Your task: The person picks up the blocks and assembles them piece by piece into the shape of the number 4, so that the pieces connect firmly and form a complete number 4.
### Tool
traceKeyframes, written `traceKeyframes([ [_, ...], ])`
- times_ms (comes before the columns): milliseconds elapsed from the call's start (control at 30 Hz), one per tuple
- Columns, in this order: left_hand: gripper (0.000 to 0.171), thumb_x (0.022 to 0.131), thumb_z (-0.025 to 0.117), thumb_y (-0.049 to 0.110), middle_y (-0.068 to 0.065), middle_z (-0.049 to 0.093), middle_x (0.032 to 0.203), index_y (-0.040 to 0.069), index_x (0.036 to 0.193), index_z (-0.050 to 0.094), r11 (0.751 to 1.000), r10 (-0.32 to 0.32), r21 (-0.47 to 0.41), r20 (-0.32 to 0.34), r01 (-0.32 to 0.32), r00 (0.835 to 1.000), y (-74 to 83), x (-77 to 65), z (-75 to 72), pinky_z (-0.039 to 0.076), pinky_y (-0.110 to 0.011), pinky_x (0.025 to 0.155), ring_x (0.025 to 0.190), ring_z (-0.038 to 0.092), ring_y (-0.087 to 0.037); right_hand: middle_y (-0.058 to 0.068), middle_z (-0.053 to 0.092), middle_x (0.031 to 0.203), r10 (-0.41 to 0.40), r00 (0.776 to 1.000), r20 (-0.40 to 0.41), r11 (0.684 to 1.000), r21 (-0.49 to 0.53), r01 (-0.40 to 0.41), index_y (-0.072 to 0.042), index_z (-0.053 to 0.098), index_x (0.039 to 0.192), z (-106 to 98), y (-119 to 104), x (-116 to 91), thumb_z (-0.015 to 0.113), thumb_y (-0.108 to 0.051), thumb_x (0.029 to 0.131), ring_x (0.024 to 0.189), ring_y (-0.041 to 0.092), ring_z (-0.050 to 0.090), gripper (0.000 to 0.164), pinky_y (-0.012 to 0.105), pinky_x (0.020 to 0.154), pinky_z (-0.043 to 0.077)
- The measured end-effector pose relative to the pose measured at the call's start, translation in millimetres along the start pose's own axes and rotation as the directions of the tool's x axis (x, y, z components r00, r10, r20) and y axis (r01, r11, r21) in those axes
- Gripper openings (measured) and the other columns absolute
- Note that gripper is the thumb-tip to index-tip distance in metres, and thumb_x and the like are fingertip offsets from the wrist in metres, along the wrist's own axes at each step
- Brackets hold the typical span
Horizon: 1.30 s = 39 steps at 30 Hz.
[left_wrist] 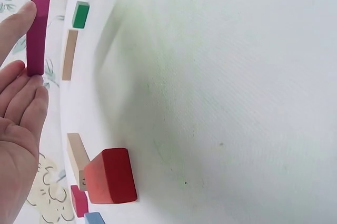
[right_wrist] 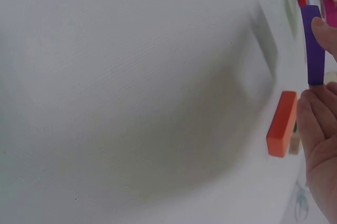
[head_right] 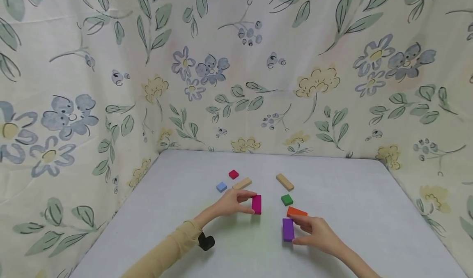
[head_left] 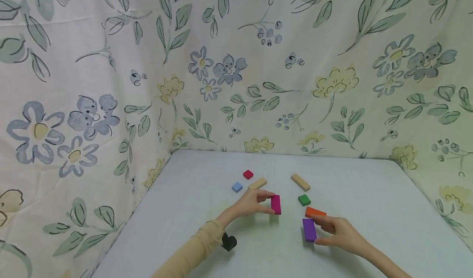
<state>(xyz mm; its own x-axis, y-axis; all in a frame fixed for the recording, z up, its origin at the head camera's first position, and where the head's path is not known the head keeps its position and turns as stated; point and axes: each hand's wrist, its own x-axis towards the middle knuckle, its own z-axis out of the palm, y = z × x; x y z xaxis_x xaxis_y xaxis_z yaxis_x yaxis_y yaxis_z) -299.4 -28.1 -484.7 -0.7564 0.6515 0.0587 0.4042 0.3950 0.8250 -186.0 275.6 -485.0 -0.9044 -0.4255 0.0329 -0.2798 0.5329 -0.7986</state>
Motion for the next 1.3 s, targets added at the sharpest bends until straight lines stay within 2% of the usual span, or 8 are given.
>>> traceKeyframes([
  [300, 0.058, 0.077, 0.079, 0.030, 0.001, 0.061, 0.131, 0.016, 0.129, 0.060, 0.998, -0.056, 0.042, 0.023, 0.055, 0.998, -5.3, 11.0, 4.7, 0.047, -0.024, 0.097, 0.122, 0.057, -0.017, 0.027, 0.056, 0.130, -0.016, 1.000, -0.006, 1.000, -0.005, 0.016, 0.004, 0.052, 0.131, 2.7, 0.9, 4.3, 0.078, -0.031, 0.076, 0.116, 0.031, 0.057, 0.070, 0.034, 0.087, 0.052],
  [467, 0.056, 0.077, 0.080, 0.025, -0.002, 0.062, 0.129, 0.012, 0.127, 0.061, 0.996, -0.049, 0.074, 0.043, 0.046, 0.998, -7.2, 15.2, 5.7, 0.047, -0.025, 0.097, 0.121, 0.057, -0.017, 0.028, 0.055, 0.130, -0.025, 1.000, 0.001, 1.000, 0.008, 0.025, 0.008, 0.051, 0.130, 5.1, -0.1, 8.4, 0.078, -0.030, 0.077, 0.118, 0.029, 0.057, 0.070, 0.032, 0.088, 0.052],
  [667, 0.055, 0.076, 0.080, 0.023, -0.002, 0.063, 0.128, 0.009, 0.125, 0.062, 0.996, -0.024, 0.092, 0.060, 0.018, 0.998, -11.3, 18.2, 7.6, 0.047, -0.023, 0.097, 0.120, 0.058, -0.015, 0.031, 0.053, 0.130, -0.079, 0.997, -0.001, 0.996, 0.043, 0.079, 0.011, 0.050, 0.130, 10.3, -2.6, 14.1, 0.077, -0.027, 0.078, 0.119, 0.019, 0.058, 0.069, 0.031, 0.089, 0.051],
  [933, 0.054, 0.075, 0.081, 0.021, -0.002, 0.063, 0.128, 0.009, 0.124, 0.063, 0.994, -0.021, 0.107, 0.078, 0.012, 0.997, -16.8, 20.9, 9.5, 0.046, -0.020, 0.097, 0.120, 0.058, -0.012, 0.028, 0.053, 0.132, -0.075, 0.997, 0.017, 0.995, 0.068, 0.073, 0.011, 0.049, 0.131, 17.0, -9.2, 23.0, 0.077, -0.027, 0.079, 0.120, 0.039, 0.051, 0.070, 0.034, 0.090, 0.051],
  [1300, 0.053, 0.075, 0.081, 0.023, 0.000, 0.064, 0.127, 0.011, 0.124, 0.063, 0.987, -0.031, 0.158, 0.063, 0.020, 0.998, -19.1, 22.9, 12.8, 0.045, -0.020, 0.097, 0.119, 0.057, -0.010, 0.027, 0.055, 0.131, -0.068, 0.998, 0.012, 0.993, 0.094, 0.067, 0.011, 0.050, 0.129, 28.5, -12.9, 31.5, 0.077, -0.026, 0.078, 0.119, 0.042, 0.052, 0.069, 0.034, 0.090, 0.051],
])
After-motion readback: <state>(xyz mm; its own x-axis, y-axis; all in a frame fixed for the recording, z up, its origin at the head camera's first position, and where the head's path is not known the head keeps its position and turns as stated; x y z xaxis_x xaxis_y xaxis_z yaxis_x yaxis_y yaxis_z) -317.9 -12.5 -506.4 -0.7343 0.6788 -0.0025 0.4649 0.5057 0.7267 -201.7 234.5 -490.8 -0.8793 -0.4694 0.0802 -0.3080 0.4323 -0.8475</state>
